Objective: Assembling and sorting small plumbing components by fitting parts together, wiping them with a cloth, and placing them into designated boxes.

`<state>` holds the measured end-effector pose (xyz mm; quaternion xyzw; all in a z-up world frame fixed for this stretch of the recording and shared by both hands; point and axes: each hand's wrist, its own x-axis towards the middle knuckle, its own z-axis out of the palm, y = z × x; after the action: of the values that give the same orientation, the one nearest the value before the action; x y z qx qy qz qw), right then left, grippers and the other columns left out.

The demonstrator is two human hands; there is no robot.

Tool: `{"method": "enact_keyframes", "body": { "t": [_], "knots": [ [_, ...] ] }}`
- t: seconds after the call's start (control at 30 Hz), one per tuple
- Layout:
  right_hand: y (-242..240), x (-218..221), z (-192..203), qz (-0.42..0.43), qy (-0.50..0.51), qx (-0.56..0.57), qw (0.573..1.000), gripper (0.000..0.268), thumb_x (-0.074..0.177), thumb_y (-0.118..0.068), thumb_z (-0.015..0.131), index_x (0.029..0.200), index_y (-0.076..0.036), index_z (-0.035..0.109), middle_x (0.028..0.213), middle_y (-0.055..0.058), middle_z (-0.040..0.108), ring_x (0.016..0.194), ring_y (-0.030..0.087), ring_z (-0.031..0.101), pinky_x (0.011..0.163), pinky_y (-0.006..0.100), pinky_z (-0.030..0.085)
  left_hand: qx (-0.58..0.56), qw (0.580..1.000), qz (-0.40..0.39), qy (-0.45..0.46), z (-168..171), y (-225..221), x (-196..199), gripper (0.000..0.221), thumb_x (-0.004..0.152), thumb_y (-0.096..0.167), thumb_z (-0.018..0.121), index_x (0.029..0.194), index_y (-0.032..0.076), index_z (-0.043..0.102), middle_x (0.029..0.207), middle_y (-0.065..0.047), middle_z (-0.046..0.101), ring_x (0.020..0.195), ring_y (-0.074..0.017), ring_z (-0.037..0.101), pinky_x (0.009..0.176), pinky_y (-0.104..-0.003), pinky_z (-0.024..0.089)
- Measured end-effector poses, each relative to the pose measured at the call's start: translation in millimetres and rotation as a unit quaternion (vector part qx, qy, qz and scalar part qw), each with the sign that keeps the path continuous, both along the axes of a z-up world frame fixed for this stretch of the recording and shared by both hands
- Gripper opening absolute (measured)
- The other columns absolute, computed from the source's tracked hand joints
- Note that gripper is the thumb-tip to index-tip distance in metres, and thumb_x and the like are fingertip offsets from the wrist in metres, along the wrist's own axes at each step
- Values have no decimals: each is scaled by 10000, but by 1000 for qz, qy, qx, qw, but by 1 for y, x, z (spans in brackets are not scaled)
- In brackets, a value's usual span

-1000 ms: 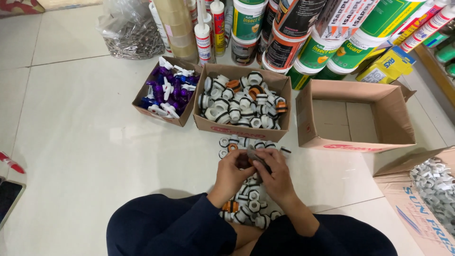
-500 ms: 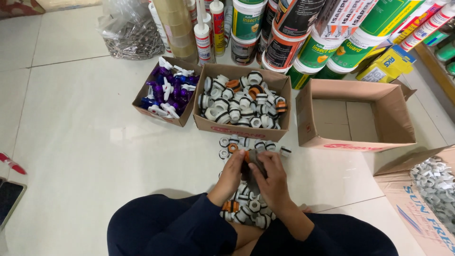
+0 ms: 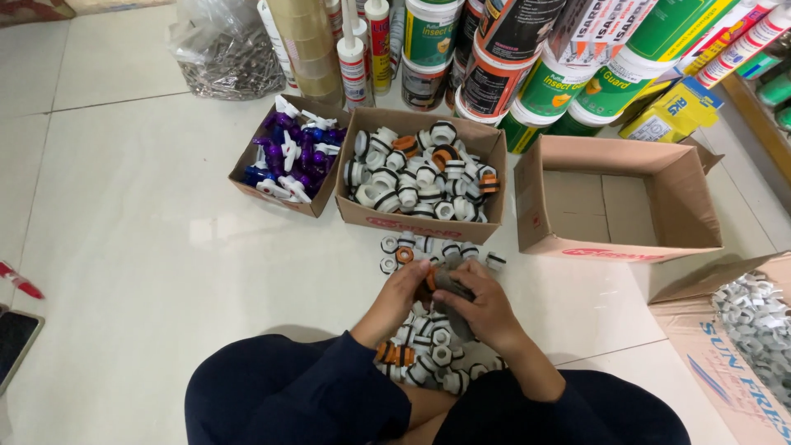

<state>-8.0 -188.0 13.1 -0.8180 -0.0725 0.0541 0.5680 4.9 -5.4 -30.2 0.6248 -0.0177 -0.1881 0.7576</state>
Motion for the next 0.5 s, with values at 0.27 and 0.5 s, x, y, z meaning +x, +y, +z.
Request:
{"method": "enact_keyframes", "body": {
  "t": [0.27,0.5],
  "knots": [
    [-2,1,-28,-28,-105,-74,991,308,839,-350,853,873,-86,699,852,70,586,756,246,643,695,363,503,133,990,-49,18,22,-3,3,565,1124,461,367,898,5,613,791,-243,636,813,-316,615,705,-411,470],
    [8,4,24,-215,183,277,919,277,1049,-345,635,918,-102,612,792,52,612,764,192,624,746,344,530,-82,989,54,109,39,-8,-9,538,1114,496,311,965,49,571,823,-83,529,768,-215,531,723,-344,463]
  ]
}}
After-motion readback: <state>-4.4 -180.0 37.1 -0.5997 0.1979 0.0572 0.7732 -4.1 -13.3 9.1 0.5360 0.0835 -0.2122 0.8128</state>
